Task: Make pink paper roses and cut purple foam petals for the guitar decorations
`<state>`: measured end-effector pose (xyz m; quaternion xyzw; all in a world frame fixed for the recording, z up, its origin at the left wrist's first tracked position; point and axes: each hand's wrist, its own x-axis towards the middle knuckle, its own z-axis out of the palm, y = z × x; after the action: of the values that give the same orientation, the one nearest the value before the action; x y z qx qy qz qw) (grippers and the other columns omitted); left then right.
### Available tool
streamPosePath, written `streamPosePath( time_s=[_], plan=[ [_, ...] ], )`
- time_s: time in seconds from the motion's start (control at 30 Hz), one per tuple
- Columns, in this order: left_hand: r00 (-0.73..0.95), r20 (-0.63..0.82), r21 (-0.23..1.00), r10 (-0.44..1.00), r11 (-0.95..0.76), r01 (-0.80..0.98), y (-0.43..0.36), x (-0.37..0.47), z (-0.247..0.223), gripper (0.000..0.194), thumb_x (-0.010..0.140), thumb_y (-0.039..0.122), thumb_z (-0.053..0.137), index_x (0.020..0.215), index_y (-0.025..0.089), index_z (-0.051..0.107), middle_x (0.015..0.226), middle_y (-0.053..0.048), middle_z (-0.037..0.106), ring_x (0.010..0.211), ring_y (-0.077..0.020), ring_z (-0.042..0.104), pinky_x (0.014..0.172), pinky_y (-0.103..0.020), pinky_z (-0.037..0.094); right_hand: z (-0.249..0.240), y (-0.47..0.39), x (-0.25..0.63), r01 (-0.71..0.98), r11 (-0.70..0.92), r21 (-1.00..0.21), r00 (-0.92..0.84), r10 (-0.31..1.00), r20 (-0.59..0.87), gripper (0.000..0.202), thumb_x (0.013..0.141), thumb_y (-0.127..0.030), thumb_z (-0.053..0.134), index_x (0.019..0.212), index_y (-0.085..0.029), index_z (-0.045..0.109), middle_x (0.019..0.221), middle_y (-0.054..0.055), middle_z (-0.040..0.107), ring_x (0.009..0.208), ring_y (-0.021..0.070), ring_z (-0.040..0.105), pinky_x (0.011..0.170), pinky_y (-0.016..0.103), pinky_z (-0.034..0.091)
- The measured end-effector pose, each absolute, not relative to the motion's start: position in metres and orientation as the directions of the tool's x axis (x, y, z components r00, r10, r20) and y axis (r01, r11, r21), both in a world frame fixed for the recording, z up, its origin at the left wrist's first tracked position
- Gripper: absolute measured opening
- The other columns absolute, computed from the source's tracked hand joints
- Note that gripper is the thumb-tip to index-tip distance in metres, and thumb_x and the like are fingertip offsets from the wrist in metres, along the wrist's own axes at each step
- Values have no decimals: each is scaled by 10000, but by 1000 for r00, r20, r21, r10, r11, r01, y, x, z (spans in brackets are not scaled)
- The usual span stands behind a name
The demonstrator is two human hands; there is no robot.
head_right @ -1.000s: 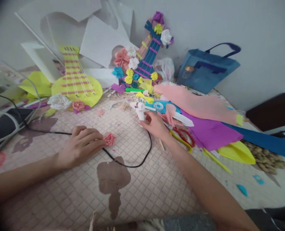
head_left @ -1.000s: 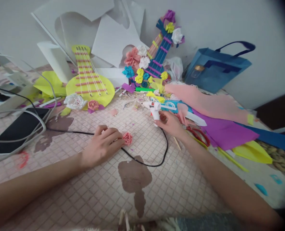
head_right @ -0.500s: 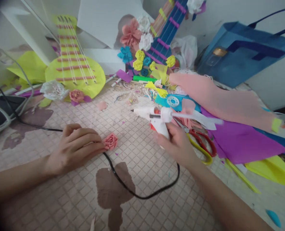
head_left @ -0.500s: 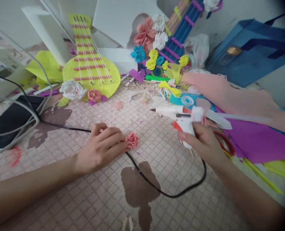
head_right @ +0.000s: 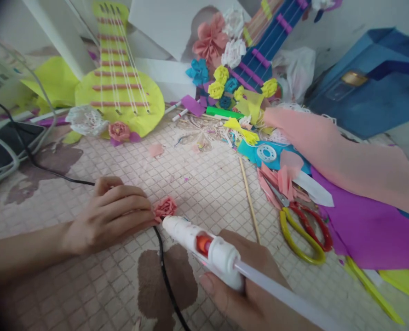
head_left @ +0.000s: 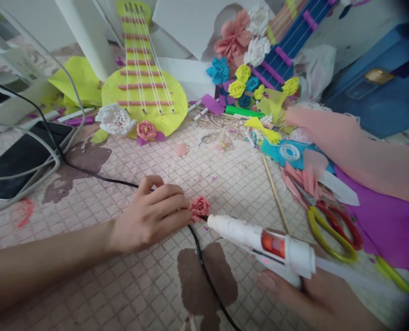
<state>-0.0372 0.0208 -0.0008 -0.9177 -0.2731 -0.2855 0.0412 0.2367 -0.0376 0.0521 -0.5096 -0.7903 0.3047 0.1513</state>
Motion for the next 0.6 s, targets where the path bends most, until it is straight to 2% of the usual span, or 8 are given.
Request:
streamPosePath(
  time_s=[0.07,0.27,0.47,0.6],
  plan=[
    [690,542,80,481,-846,527,21,-37,0,40,906,212,579,897,228,615,880,34,723,883,-163,623,787,-380,350,53,-36,234,677,258,-689,-462,878,-125,168,800,-316,560,844,-471,610,526,-20,545,428,233,543,352,365,488],
    [697,525,80,489,-843,531,21,-38,-1,96,927,208,536,876,235,613,889,34,713,881,-152,614,796,-372,342,50,-33,232,670,303,-678,-493,864,-100,112,788,-303,576,751,-389,514,531,-10,542,432,220,545,333,345,481],
    [702,524,80,483,-848,524,21,-38,-2,123,929,168,513,874,219,611,886,22,702,875,-160,609,791,-377,331,46,-35,230,688,296,-663,-484,867,-115,72,817,-299,545,788,-365,536,556,-16,585,451,216,577,373,328,500],
    [699,528,90,482,-850,518,20,-37,-2,122,926,159,514,862,206,607,867,15,693,864,-161,603,784,-373,331,46,-36,229,697,307,-648,-465,881,-83,48,855,-306,502,829,-297,540,601,-20,588,492,196,587,399,293,485]
  ],
)
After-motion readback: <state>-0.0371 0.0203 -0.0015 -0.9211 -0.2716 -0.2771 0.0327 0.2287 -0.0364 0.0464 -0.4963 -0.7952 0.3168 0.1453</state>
